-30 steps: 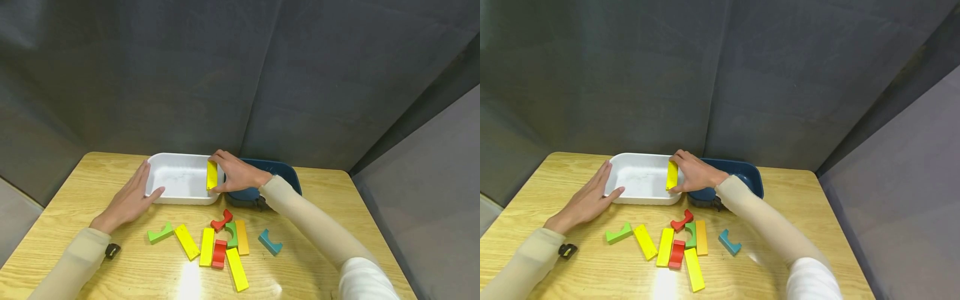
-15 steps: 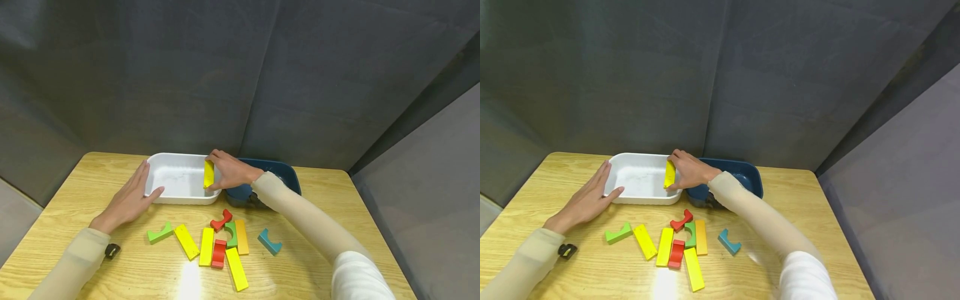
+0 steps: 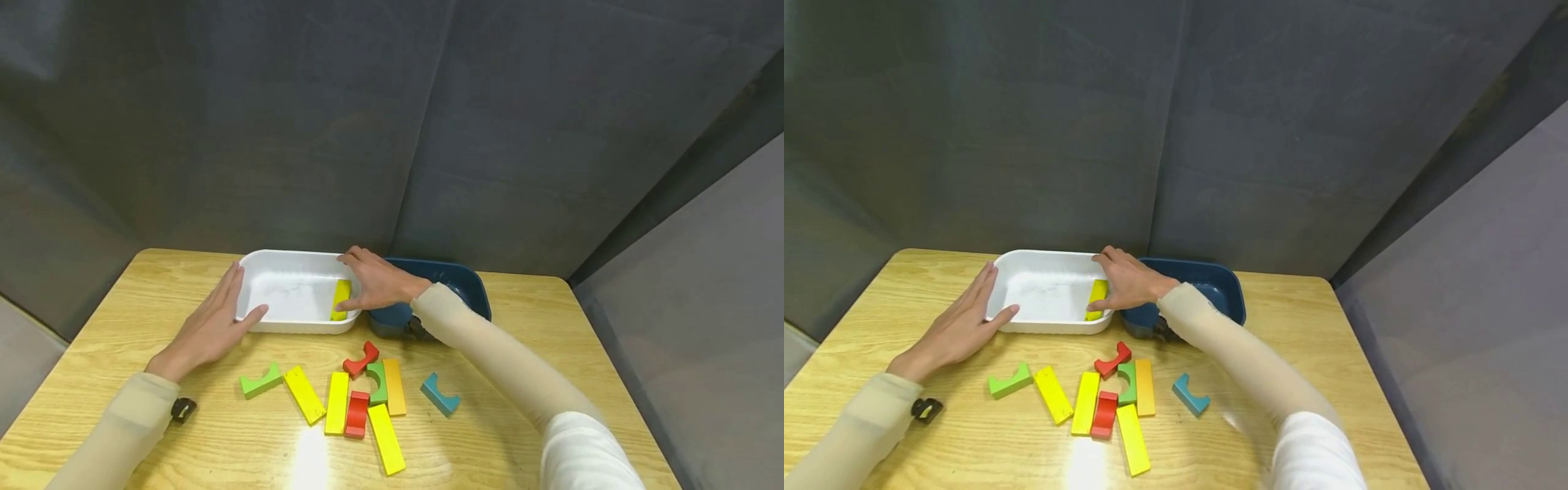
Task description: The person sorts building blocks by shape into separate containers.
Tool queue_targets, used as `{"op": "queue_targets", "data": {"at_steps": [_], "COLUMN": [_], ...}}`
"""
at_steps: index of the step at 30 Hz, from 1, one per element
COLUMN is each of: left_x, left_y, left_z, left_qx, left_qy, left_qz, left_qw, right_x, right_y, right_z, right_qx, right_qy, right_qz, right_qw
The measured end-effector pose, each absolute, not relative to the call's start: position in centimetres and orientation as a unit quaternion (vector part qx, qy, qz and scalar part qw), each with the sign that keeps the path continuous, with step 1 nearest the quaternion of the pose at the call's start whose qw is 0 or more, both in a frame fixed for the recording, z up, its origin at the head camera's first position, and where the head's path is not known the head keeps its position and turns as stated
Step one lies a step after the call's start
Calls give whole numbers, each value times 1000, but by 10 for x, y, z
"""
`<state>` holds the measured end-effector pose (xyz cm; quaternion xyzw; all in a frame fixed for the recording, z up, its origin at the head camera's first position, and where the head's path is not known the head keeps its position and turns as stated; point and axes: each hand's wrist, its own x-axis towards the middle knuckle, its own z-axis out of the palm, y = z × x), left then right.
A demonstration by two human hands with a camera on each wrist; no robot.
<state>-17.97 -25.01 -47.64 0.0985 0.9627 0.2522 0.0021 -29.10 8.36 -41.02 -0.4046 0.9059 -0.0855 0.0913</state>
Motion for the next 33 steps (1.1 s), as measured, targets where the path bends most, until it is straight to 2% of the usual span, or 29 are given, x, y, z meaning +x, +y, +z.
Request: {"op": "queue_targets", "data": {"at_steps": [33], "left_x": [-184], "left_y": [-254], "left_z": [-481], "left_qx": [96], "left_qy": [963], "left_qz": [250], "left_qw": [1], "right_x": [-265], "right_y": [94], "right_z": [-400], "right_qx": [-438], "right_qy": [893], "right_qz": [-100], "right_qw": [29]}}
